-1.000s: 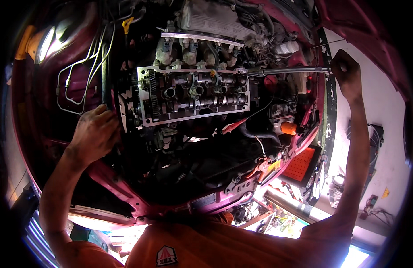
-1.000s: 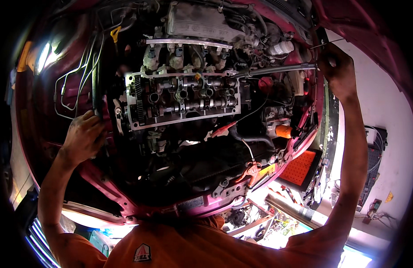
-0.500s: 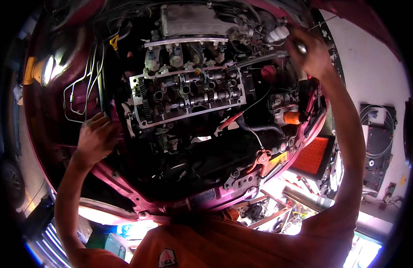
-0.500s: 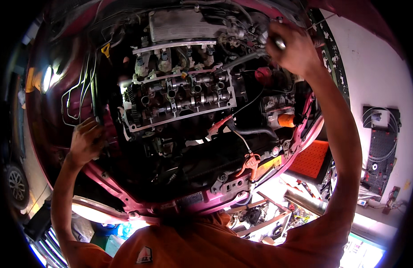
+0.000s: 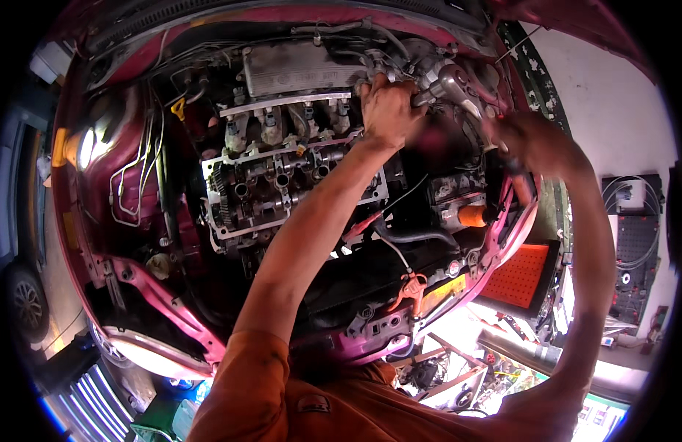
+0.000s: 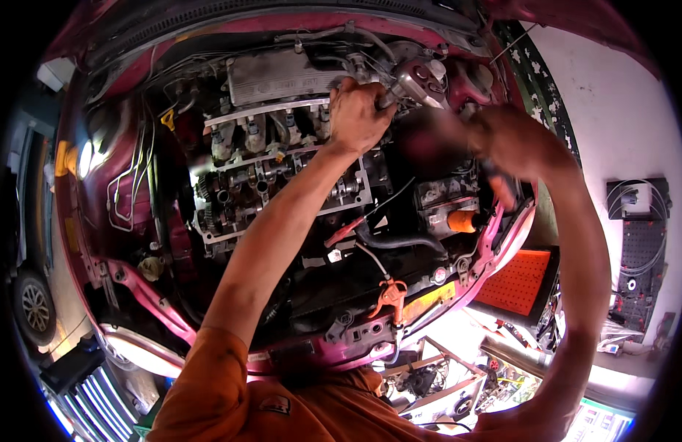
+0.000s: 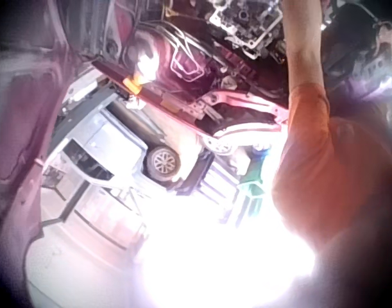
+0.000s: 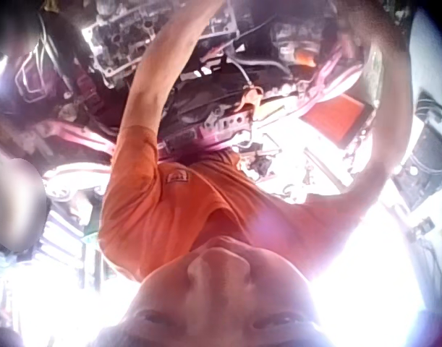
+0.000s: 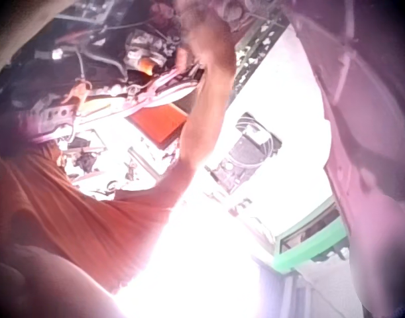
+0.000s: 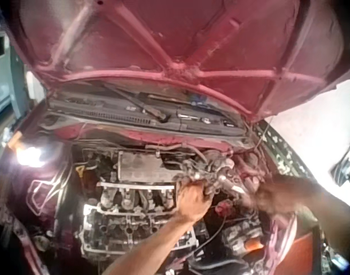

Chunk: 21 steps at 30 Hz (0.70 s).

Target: The person uses a socket wrench and then a torque wrench to tighten bolts on the cylinder head of a car engine.

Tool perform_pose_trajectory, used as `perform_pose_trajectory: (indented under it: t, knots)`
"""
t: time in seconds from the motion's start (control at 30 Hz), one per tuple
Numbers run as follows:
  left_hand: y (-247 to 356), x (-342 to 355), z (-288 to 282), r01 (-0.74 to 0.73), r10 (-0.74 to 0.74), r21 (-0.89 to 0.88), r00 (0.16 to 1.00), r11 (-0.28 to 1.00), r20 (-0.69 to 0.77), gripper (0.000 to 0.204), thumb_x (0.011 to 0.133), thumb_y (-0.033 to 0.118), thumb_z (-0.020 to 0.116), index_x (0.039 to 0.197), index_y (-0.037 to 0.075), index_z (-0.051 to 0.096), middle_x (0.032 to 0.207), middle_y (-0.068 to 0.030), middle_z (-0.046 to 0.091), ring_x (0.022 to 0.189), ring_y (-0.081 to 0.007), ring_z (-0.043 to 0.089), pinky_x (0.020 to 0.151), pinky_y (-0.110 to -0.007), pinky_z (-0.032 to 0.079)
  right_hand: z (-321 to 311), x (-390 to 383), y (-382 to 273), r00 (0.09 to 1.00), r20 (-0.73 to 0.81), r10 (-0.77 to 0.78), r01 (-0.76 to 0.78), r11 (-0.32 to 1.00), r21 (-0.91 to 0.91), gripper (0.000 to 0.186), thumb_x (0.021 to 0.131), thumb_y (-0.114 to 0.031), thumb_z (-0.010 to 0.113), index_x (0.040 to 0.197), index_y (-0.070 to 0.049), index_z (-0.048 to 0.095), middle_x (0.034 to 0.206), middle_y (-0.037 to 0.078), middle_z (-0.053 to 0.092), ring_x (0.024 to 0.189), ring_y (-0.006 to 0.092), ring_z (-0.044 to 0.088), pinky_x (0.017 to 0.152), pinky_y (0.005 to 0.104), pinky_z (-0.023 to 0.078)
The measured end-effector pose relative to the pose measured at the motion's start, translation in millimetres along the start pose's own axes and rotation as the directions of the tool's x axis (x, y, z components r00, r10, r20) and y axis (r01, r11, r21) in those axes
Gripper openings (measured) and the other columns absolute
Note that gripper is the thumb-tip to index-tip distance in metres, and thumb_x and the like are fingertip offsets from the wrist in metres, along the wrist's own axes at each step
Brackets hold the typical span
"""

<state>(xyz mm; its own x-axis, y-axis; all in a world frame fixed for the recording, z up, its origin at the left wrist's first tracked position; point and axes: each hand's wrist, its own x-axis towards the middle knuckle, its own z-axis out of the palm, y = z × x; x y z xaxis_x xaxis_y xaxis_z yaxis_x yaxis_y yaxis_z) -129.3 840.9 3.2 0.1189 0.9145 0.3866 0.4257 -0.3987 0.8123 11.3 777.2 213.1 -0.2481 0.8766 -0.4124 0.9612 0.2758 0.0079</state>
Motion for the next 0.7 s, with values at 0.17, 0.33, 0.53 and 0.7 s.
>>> perform_pose_trajectory:
  t: [0.17,0.33,0.53,0.7]
  knots:
    - [33,-6,6,0.133,-0.152,-0.207,0.985,0.969,-0.079,0.02,0.076,0.02,0.067,0.092,0.008,0.069,0.09,-0.0137,0.066,0.098,-0.0343,0.055,0.09,-0.045,0.039,4,1,-50,0.923,0.032,-0.383,0.322,0.817,0.477,0.039,0.093,-0.041,0.055,0.096,-0.003,0.064,0.08,0.009,0.062,0.067,0.0187,0.063,0.067,0.035,0.054]
    - [16,-2,-26,-0.285,0.269,-0.122,0.954,0.951,-0.135,0.02,0.076,0.011,0.07,0.095,0.005,0.069,0.091,-0.011,0.067,0.085,-0.0336,0.061,0.079,-0.04,0.049,-17,110,-120,0.781,-0.199,-0.592,0.583,0.805,-0.111,0.048,0.092,-0.051,0.052,0.103,-0.006,0.066,0.074,0.01,0.064,0.07,0.0237,0.065,0.079,0.0395,0.053]
    - [9,10,-30,-0.465,0.467,-0.042,0.884,0.884,0.027,0.019,0.081,0.019,0.071,0.089,0.003,0.066,0.081,-0.0135,0.066,0.067,-0.0239,0.063,0.066,-0.035,0.052,-50,88,-30,0.974,0.062,0.22,-0.206,0.962,-0.178,0.058,0.095,-0.057,0.042,0.106,-0.004,0.063,0.081,0.016,0.064,0.079,0.028,0.063,0.077,0.0399,0.05]
    - [-53,22,-24,-0.553,0.578,0.198,0.811,0.809,-0.096,0.015,0.082,0.017,0.066,0.091,0.005,0.066,0.076,-0.0146,0.062,0.068,-0.0318,0.06,0.061,-0.039,0.048,1,25,-39,0.904,0.051,-0.425,0.415,0.899,0.142,0.061,0.091,-0.062,0.043,0.101,-0.006,0.067,0.081,0.009,0.066,0.08,0.0281,0.064,0.078,0.0373,0.051]
